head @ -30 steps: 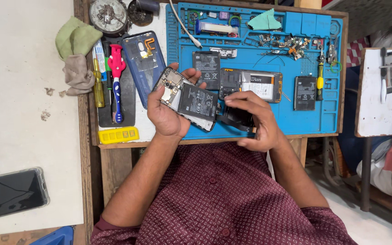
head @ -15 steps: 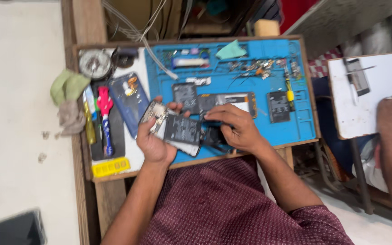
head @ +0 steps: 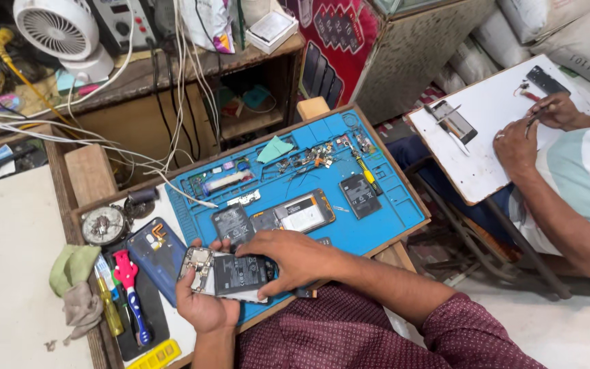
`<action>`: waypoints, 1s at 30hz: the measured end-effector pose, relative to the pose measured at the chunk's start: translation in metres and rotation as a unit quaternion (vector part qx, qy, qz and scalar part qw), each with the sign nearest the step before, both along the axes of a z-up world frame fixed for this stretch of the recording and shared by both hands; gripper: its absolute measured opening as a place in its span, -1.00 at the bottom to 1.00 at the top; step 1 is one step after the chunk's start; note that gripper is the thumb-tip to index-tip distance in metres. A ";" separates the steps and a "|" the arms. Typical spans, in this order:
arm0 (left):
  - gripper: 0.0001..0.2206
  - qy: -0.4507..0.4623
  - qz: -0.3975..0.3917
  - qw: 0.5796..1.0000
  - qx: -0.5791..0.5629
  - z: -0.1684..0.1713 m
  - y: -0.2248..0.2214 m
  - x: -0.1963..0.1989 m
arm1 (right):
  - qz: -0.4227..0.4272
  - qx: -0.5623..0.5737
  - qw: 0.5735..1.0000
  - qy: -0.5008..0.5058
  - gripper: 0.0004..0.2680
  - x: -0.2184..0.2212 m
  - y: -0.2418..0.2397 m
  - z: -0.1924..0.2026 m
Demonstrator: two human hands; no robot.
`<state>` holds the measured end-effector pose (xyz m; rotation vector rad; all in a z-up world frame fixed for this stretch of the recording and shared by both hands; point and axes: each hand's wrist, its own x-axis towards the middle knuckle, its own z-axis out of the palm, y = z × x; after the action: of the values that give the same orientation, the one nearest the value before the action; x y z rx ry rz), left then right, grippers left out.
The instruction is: The person removes a battery from a disassembled smartphone and places it on the workbench. They then use a screwdriver to manipulate components on the phone's motherboard and reach for a tool on a shelf above.
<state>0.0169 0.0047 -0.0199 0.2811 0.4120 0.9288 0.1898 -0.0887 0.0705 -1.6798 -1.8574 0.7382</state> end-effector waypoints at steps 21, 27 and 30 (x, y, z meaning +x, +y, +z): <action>-0.33 -0.074 -0.032 0.996 0.049 -0.005 -0.005 -0.003 | -0.025 0.003 0.999 0.030 -0.61 -0.002 0.007 -0.001; -0.28 -0.084 -0.049 0.991 0.089 -0.002 0.000 -0.008 | -0.027 -0.020 0.999 0.028 -0.62 -0.007 0.012 0.008; -0.26 -0.068 -0.052 0.991 0.101 0.001 0.000 -0.008 | -0.035 -0.010 0.999 0.018 -0.64 -0.009 0.012 0.008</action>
<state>0.0093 0.0050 -0.0186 0.4168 0.1754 0.8816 0.1810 -0.0763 0.0787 -1.7231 -1.7640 0.7547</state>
